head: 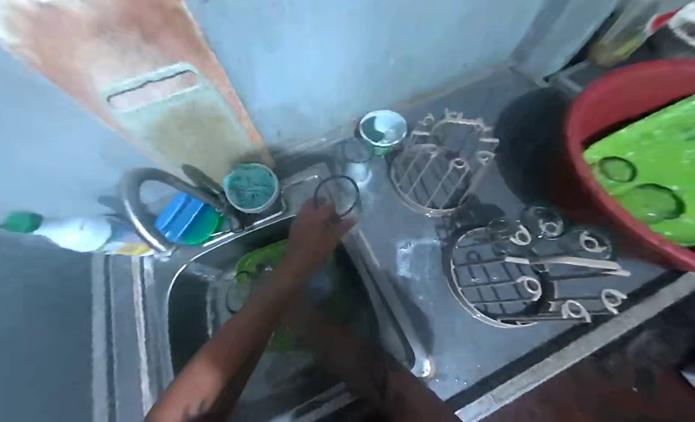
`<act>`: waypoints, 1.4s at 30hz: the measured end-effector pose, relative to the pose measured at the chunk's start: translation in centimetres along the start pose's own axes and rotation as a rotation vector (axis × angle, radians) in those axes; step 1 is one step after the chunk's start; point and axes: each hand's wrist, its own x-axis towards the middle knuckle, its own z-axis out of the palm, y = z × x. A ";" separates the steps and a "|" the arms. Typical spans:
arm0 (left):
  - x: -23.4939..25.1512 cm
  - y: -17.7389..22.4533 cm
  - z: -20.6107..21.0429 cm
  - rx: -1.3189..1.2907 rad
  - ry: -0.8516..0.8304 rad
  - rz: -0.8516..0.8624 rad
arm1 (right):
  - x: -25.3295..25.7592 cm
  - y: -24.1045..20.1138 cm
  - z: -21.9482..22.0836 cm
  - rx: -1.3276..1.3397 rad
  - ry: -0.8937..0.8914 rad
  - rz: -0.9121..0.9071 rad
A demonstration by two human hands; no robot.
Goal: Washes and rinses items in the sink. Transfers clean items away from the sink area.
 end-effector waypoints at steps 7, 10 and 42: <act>-19.9 -8.3 -10.1 -0.971 0.310 0.016 | 3.8 -0.7 0.6 -0.002 0.107 0.157; -26.1 -12.3 -9.5 -1.228 0.424 -0.215 | 3.9 -2.0 1.8 -0.151 0.072 0.155; -9.9 -13.3 0.4 -1.612 -0.060 -0.535 | -32.2 -11.8 -16.7 -1.945 1.037 -0.424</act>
